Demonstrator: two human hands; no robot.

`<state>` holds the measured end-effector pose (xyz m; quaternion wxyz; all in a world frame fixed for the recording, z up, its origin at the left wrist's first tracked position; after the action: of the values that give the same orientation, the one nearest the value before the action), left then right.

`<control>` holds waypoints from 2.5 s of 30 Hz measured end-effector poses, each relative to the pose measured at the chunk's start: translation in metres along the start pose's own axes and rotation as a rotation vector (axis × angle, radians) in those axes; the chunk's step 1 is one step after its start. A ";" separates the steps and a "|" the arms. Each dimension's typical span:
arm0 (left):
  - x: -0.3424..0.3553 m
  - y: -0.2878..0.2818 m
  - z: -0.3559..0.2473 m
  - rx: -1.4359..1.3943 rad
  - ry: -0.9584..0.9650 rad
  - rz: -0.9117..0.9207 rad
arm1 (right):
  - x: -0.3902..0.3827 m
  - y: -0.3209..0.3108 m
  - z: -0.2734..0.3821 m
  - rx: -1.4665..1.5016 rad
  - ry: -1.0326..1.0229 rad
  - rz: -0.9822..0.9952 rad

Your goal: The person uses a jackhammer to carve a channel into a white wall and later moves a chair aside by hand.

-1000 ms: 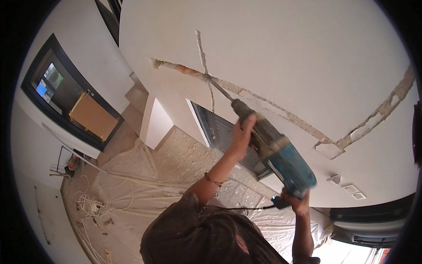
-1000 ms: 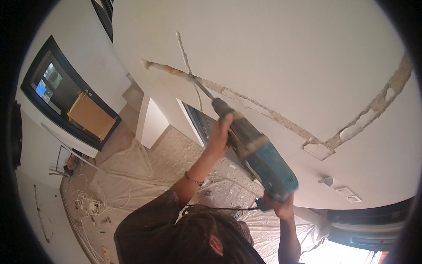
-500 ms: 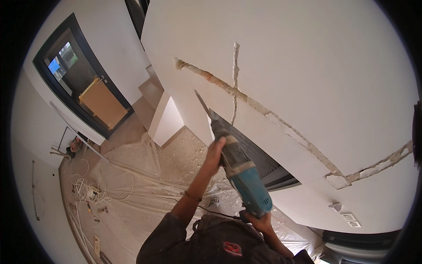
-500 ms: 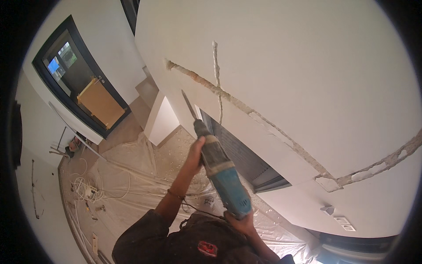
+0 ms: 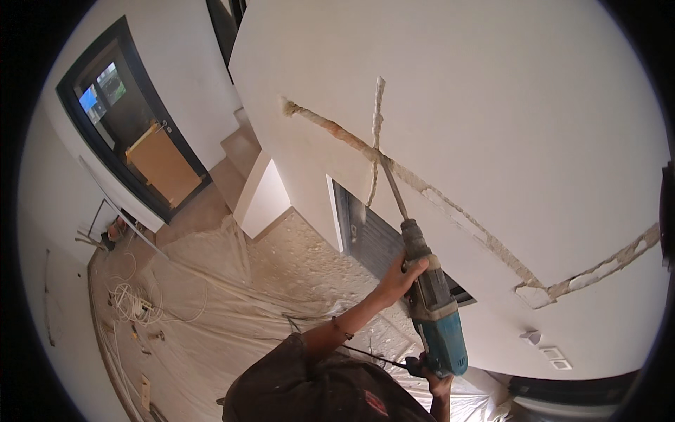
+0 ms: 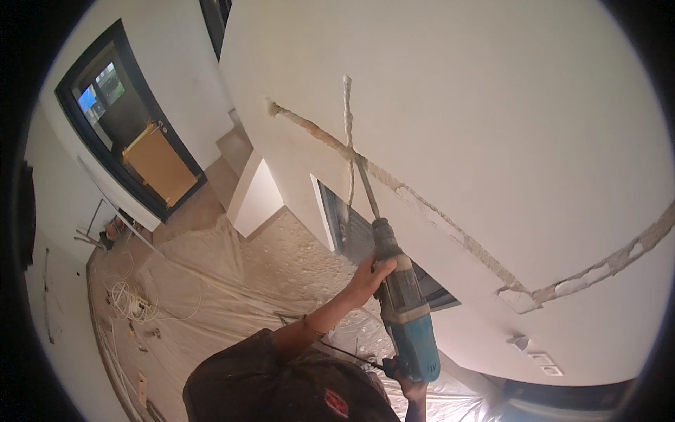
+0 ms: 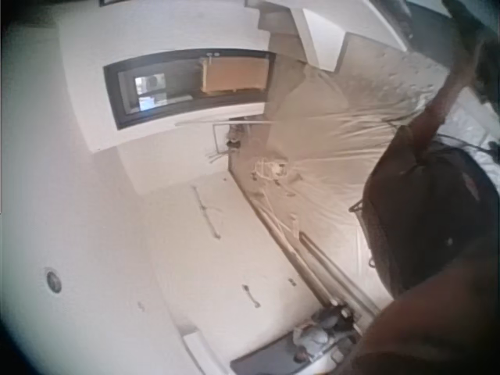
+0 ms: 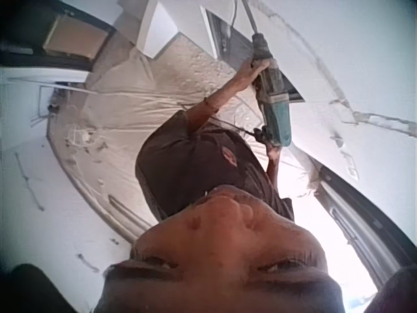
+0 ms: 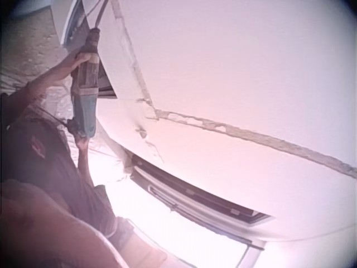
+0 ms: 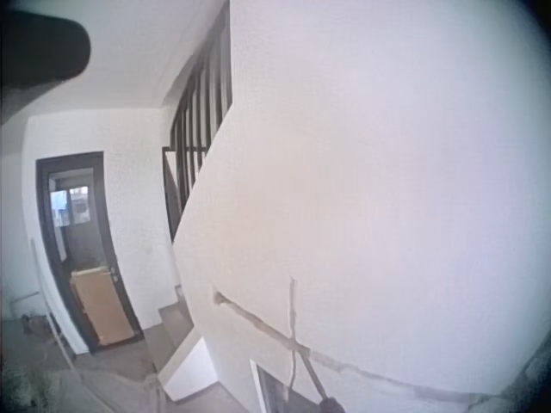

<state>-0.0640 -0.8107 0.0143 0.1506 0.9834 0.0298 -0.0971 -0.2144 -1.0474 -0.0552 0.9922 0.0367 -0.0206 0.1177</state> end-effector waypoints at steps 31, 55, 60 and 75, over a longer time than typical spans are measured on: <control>-0.027 -0.287 0.107 -0.566 -0.518 0.095 | 0.012 0.258 -0.038 -0.085 0.174 0.012; -0.008 -0.066 -0.062 -0.320 -0.033 0.323 | -0.016 0.136 0.121 -0.118 0.051 -0.323; -0.008 -0.070 -0.066 -0.281 -0.051 0.279 | -0.023 0.123 0.077 -0.338 0.130 -0.125; 0.013 -0.085 -0.059 -0.169 -0.057 0.171 | 0.009 0.126 0.056 -0.074 -0.100 -0.061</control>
<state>-0.0485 -0.7114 0.0422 0.2414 0.9630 -0.0504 -0.1090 -0.2369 -0.9271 0.0100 0.9937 0.0065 -0.0732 0.0847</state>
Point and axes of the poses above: each hand's wrist, its own x-axis towards the middle knuckle, its own y-axis out of the palm, z = x × y, the point moved 10 cm from there along x, towards the middle knuckle, and after that the axes turned 10 degrees about -y, right-handed, at the moved point
